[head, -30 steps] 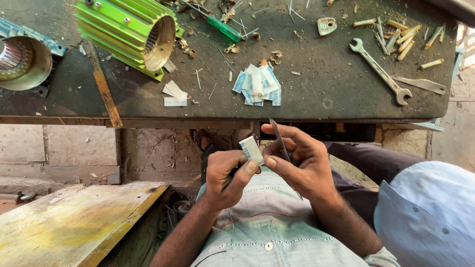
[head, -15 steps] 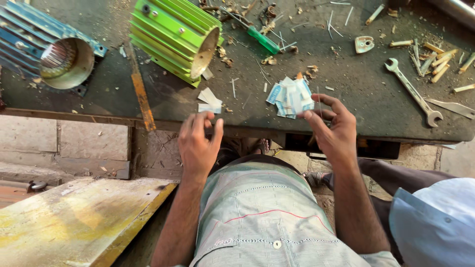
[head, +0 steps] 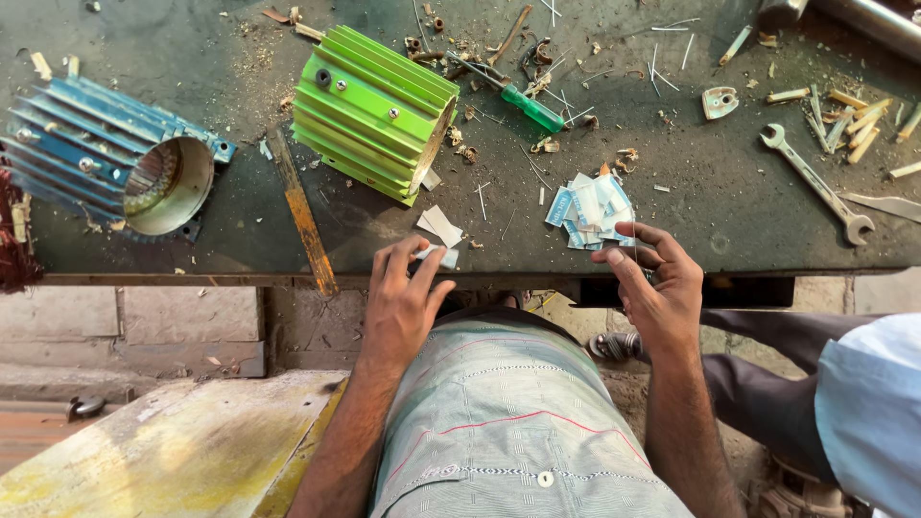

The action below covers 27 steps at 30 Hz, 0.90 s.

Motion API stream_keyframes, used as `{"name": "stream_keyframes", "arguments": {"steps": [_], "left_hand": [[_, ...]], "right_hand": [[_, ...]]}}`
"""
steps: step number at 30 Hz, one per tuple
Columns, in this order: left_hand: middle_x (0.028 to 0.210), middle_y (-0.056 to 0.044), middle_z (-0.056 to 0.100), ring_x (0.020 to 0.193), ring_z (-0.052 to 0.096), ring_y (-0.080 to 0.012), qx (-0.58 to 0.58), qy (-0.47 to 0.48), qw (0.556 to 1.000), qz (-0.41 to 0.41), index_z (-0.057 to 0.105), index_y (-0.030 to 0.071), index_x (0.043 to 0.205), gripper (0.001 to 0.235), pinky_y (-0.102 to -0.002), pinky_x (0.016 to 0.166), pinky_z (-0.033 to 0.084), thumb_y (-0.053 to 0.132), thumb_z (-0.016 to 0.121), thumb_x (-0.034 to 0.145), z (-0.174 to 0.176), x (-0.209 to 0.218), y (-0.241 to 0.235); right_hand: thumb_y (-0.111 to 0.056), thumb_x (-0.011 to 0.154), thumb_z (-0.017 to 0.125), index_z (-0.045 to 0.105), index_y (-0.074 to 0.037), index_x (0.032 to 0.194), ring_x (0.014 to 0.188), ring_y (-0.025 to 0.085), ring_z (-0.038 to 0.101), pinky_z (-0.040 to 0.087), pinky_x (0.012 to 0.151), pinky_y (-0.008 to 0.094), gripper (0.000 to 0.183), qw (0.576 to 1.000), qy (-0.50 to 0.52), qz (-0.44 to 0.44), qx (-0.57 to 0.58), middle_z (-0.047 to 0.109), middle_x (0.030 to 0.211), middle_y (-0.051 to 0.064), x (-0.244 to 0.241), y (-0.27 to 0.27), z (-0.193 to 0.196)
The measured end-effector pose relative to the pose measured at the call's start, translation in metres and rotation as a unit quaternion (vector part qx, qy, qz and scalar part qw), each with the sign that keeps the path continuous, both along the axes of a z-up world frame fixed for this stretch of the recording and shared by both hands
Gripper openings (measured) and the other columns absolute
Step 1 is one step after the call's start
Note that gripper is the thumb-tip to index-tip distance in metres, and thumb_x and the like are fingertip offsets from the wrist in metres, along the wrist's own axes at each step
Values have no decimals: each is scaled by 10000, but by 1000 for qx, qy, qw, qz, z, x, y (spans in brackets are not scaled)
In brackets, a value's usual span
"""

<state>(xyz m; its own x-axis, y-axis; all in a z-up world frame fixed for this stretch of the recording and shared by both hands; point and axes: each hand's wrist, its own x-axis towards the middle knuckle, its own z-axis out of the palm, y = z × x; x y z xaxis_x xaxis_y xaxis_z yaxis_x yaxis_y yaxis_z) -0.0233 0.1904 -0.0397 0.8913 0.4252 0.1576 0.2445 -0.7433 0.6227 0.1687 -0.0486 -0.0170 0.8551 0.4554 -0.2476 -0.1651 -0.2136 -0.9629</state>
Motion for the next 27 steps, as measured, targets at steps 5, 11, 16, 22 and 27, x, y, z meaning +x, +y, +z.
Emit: {"name": "stream_keyframes", "arguments": {"steps": [5, 11, 16, 22, 27], "left_hand": [[1247, -89, 635, 1159, 565, -302, 58, -26, 998, -22, 711, 58, 1136, 318, -430, 956, 513, 53, 805, 833, -5, -5, 7], [1118, -59, 729, 1096, 619, -266, 57, -122, 991, 10, 659, 59, 1096, 177, -398, 919, 475, 96, 735, 942, 10, -4, 3], [1012, -29, 752, 965, 723, -112, -375, -119, 917, 59, 563, 41, 1179, 127, -259, 858, 567, 133, 572, 1091, 35, 2, -10], [932, -32, 707, 866, 648, -87, -466, -98, 879, -2, 615, 8, 1251, 214, -264, 794, 549, 121, 586, 1071, 70, 16, -22], [920, -16, 723, 866, 671, -59, -496, -77, 865, -22, 687, 16, 1110, 149, -234, 792, 561, 142, 636, 1048, 97, 24, -26]], "right_hand": [[-45, 990, 663, 578, 73, 1338, 528, -23, 487, 346, 406, 152, 377, 1000, -15, 20, 7, 756, 956, 138, -6, 6, 10], [-50, 982, 652, 557, 77, 1382, 590, 49, 583, 459, 453, 196, 430, 998, 13, 54, 10, 748, 993, 155, -13, 13, 20], [-36, 1001, 611, 546, 75, 1405, 762, 125, 703, 600, 646, 251, 424, 991, 70, 94, 57, 750, 1024, 164, -24, 16, 20], [-56, 1013, 637, 584, 74, 1363, 725, 110, 691, 588, 649, 253, 377, 984, 27, 166, 59, 732, 829, 113, -38, 13, 33], [-66, 1018, 643, 582, 57, 1385, 630, 67, 620, 519, 540, 224, 392, 980, 14, 178, 85, 707, 757, 64, -41, 9, 55]]}}
